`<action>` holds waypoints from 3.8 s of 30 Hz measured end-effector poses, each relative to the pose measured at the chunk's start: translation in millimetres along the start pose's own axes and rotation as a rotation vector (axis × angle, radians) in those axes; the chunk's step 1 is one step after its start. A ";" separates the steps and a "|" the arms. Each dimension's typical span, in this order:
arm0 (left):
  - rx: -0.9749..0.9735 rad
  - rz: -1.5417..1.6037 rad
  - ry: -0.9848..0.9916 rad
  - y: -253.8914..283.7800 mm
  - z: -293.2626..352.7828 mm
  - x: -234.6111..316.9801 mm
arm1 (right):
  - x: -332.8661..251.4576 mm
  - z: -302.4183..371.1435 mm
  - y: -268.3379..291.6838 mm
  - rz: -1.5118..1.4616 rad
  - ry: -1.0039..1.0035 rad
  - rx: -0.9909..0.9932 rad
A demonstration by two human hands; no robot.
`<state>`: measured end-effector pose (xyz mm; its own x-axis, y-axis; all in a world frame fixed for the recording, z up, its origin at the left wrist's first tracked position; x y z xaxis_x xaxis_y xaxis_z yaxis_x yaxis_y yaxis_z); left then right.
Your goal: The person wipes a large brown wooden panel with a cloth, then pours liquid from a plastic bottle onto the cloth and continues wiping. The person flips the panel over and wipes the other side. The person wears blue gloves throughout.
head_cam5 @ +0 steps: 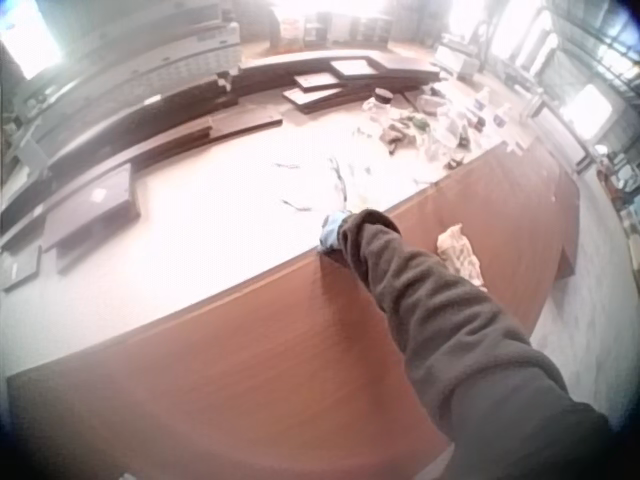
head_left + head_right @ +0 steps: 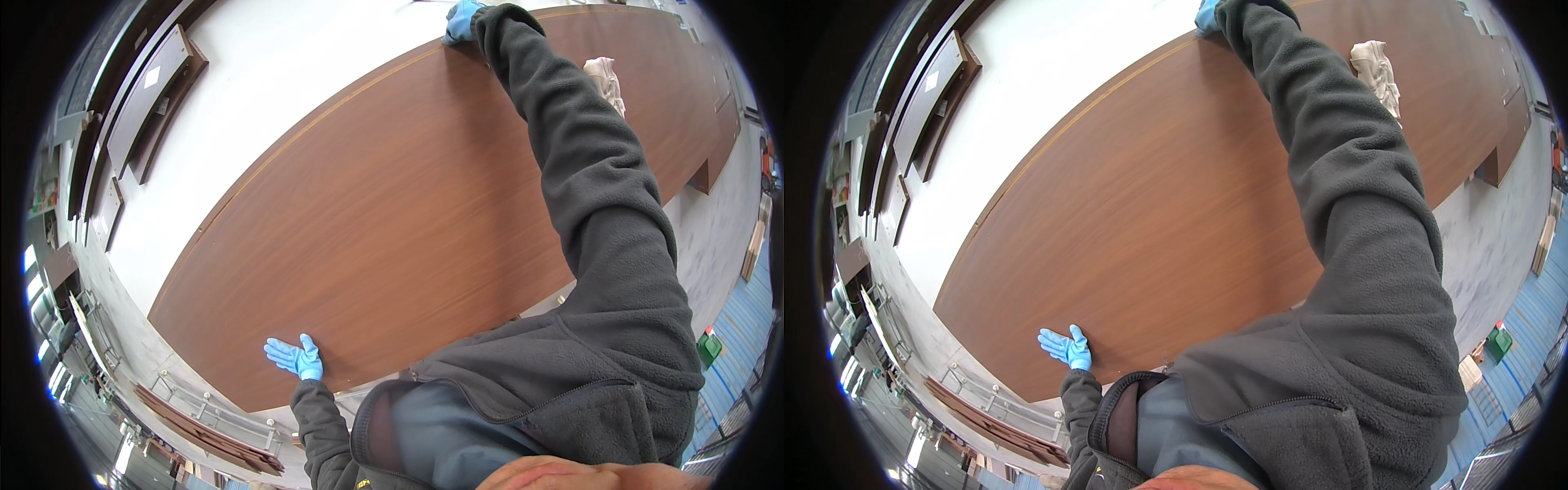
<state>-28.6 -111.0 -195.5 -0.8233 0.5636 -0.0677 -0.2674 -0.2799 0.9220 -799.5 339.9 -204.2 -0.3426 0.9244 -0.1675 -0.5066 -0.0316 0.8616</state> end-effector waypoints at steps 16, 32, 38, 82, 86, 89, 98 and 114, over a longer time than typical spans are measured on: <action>0.000 -0.016 0.012 -4.7 -1.0 -4.4 | 0.6 11.1 4.9 -0.034 -0.033 0.004; -0.023 -0.038 0.019 -0.2 -1.8 0.2 | 0.0 23.1 6.9 -0.061 -0.043 0.050; -0.020 -0.027 0.018 0.4 -0.1 -0.2 | -7.1 21.5 4.1 -0.058 -0.050 0.062; -0.025 -0.023 0.012 3.6 -1.3 5.6 | 53.3 105.9 8.2 -0.143 -0.138 1.035; -0.046 0.022 0.032 4.0 1.2 5.9 | 159.1 215.3 -14.7 0.380 -0.488 1.022; -0.034 0.003 0.005 3.6 2.2 6.9 | 194.2 272.0 -70.5 0.075 -0.390 0.834; 0.038 0.028 -0.095 -5.2 11.0 5.1 | 8.0 216.3 -37.1 -0.056 -0.121 0.889; 0.102 0.094 -0.147 5.8 17.1 20.8 | -441.1 129.8 -108.8 -0.209 0.459 0.621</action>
<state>-38.7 -87.7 -185.1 -0.7586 0.6478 0.0701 -0.1345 -0.2609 0.9560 -490.5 -15.1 -161.8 -0.6490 0.6347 -0.4195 -0.1098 0.4675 0.8771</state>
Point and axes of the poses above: each hand's wrist, its own z-axis away from the middle knuckle, its own y-axis out of the back of the hand, x = y × z, the point moved 3 cm from there along -z, towards the middle knuckle, and after that the axes turned 6 degrees about -y, right-handed, at the moved point
